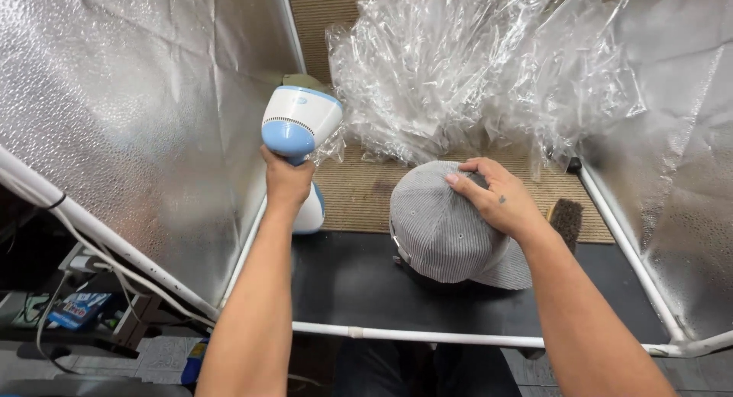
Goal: Brushing a baseball cap with a wooden brush and using a handheld steamer to clean and shape it.
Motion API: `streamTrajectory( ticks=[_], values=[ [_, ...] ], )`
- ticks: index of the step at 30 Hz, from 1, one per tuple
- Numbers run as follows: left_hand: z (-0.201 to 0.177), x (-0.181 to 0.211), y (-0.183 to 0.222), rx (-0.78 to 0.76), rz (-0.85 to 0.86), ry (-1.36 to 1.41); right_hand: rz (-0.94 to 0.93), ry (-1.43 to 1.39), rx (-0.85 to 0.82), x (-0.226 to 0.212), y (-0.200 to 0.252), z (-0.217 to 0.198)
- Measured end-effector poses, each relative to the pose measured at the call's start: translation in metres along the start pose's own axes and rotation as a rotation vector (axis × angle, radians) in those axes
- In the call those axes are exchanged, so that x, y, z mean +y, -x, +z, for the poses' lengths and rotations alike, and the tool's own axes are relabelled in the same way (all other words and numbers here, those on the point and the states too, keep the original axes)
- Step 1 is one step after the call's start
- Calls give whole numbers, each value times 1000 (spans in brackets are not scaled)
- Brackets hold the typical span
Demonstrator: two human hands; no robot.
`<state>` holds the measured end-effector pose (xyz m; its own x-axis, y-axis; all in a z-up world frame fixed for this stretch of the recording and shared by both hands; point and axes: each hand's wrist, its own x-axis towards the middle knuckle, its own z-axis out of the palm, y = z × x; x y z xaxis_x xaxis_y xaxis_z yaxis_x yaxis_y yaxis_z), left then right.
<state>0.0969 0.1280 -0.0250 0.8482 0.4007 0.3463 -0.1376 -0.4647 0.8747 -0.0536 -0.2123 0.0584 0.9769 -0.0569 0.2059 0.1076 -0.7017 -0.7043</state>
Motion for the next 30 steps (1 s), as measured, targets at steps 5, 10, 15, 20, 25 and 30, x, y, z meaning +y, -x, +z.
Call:
streamTrajectory(
  ticks=[5,10,15,20,25,30],
  values=[
    [-50,103,36,-141,12,-34,0,-30,-54,-1,-5,-3],
    [-85,196,76,-530,138,-329,-15,-197,-44,7,-16,5],
    [-88,219,89,-898,261,-807,34,-233,-148,-4,-21,2],
    [-44,208,71,-805,327,-847,153,-129,-164,-16,-25,5],
    [-34,208,65,-743,320,-897,134,-75,-122,-4,-35,17],
    [-32,211,60,-749,266,-1023,123,-74,-118,-2,-35,17]
  ],
)
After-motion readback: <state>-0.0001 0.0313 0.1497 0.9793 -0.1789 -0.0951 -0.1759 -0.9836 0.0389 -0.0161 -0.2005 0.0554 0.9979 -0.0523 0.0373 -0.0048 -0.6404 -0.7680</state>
